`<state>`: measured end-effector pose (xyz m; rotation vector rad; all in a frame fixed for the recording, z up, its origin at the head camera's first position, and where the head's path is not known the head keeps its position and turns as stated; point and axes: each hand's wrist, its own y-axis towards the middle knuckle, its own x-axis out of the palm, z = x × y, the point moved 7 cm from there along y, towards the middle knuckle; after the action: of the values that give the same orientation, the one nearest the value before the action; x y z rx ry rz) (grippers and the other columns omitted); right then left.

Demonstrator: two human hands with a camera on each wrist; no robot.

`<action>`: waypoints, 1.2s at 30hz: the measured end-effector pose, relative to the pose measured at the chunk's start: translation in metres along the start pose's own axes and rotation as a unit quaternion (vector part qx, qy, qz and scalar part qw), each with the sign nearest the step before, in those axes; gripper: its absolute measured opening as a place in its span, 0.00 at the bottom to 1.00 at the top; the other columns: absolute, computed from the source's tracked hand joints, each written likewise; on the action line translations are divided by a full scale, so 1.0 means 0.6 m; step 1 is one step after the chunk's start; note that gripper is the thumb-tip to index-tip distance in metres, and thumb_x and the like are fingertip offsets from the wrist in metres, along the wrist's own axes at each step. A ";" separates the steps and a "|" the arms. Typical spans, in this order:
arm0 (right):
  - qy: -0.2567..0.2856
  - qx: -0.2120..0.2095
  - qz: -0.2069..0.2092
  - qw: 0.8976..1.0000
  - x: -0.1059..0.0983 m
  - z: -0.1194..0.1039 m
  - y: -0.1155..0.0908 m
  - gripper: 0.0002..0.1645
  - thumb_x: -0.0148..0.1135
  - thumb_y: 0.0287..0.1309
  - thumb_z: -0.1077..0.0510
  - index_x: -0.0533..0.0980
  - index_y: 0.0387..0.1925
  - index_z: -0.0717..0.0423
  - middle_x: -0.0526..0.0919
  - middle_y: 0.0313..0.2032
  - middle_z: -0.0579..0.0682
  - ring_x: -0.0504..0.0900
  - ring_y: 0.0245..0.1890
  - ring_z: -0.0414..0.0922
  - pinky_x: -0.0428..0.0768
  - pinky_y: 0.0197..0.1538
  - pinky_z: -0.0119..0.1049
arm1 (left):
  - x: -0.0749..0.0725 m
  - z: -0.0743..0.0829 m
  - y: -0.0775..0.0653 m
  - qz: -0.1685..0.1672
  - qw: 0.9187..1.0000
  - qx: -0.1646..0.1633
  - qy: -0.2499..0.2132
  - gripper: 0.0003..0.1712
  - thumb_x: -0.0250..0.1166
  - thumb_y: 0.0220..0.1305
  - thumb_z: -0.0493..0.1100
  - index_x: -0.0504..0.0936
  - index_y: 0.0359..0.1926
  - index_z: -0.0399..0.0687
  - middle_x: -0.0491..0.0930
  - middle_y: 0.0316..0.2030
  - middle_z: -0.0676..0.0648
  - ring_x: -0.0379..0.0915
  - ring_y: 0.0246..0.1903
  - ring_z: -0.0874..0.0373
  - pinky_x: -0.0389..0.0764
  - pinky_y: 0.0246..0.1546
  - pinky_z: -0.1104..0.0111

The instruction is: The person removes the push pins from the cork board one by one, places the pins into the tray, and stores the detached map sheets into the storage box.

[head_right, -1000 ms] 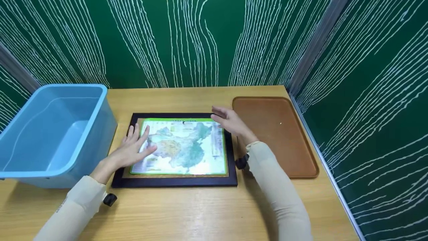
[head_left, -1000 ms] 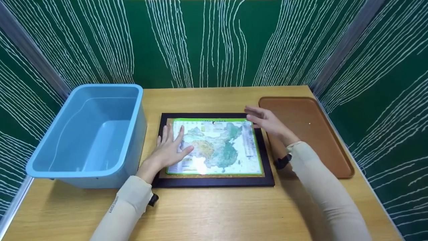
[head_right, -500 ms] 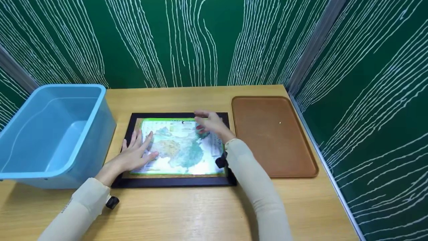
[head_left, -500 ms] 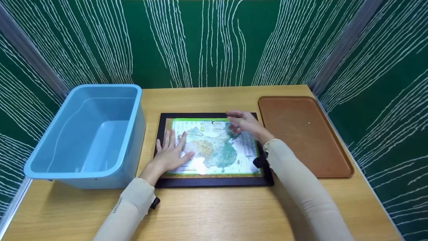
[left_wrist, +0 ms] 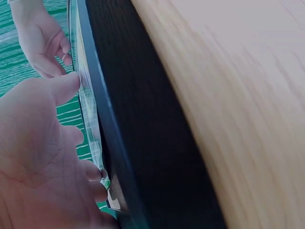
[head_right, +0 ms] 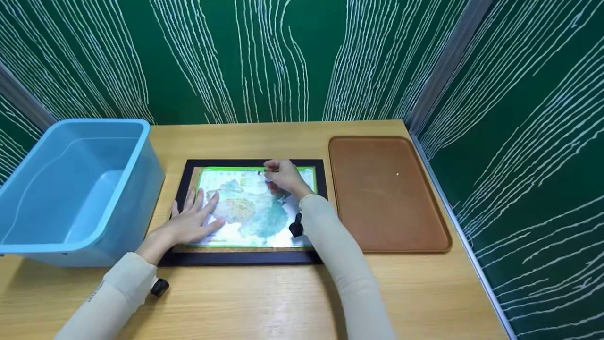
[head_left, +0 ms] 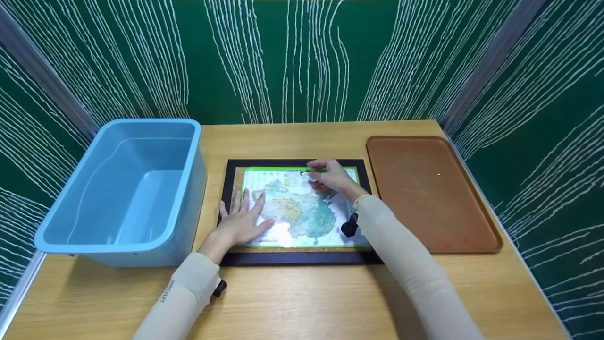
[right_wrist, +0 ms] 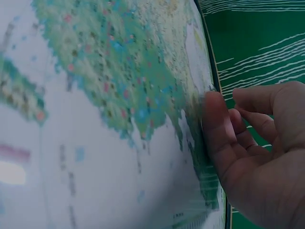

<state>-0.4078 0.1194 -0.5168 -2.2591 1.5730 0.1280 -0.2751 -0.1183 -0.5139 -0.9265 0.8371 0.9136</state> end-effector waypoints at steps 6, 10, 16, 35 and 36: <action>-0.053 0.003 -0.006 0.999 0.017 -0.007 0.006 0.23 0.59 0.72 0.59 0.75 0.66 0.52 0.78 0.54 0.53 0.83 0.33 0.48 0.84 0.32 0.39 | 0.000 0.002 -0.002 -0.009 1.000 -0.004 0.004 0.48 0.41 0.73 0.73 0.41 0.82 0.56 0.26 0.78 0.33 0.16 0.76 0.36 0.23 0.65 0.31; -0.084 0.008 -0.007 0.996 0.026 -0.013 0.011 0.23 0.59 0.72 0.58 0.75 0.66 0.51 0.78 0.53 0.52 0.82 0.30 0.48 0.83 0.30 0.38 | -0.001 0.003 -0.004 -0.006 1.000 -0.001 0.007 0.48 0.42 0.73 0.73 0.42 0.82 0.56 0.27 0.78 0.33 0.16 0.76 0.35 0.23 0.65 0.30; -0.109 -0.011 -0.016 0.994 0.035 -0.021 0.017 0.23 0.58 0.71 0.60 0.74 0.66 0.56 0.80 0.42 0.56 0.80 0.24 0.45 0.81 0.26 0.36 | -0.003 0.000 -0.002 -0.014 1.000 -0.005 0.011 0.48 0.44 0.73 0.72 0.44 0.82 0.55 0.28 0.78 0.32 0.16 0.76 0.34 0.23 0.64 0.29; -0.120 0.008 -0.013 0.993 0.040 -0.017 0.020 0.11 0.55 0.74 0.63 0.78 0.53 0.56 0.78 0.34 0.55 0.79 0.23 0.45 0.83 0.27 0.37 | -0.002 0.010 -0.003 -0.013 0.998 -0.017 0.059 0.42 0.40 0.77 0.67 0.44 0.82 0.54 0.32 0.79 0.32 0.24 0.77 0.33 0.34 0.68 0.31; -0.121 0.008 -0.011 0.993 0.040 -0.018 0.020 0.10 0.55 0.74 0.63 0.78 0.52 0.55 0.78 0.35 0.55 0.79 0.23 0.45 0.83 0.27 0.37 | -0.002 0.011 -0.003 -0.011 0.998 -0.015 0.059 0.42 0.40 0.78 0.66 0.45 0.82 0.53 0.33 0.79 0.31 0.25 0.77 0.33 0.34 0.69 0.32</action>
<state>-0.4114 0.0910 -0.5170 -2.1549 1.4155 0.3676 -0.2728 -0.1133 -0.5099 -1.0209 0.9143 0.8613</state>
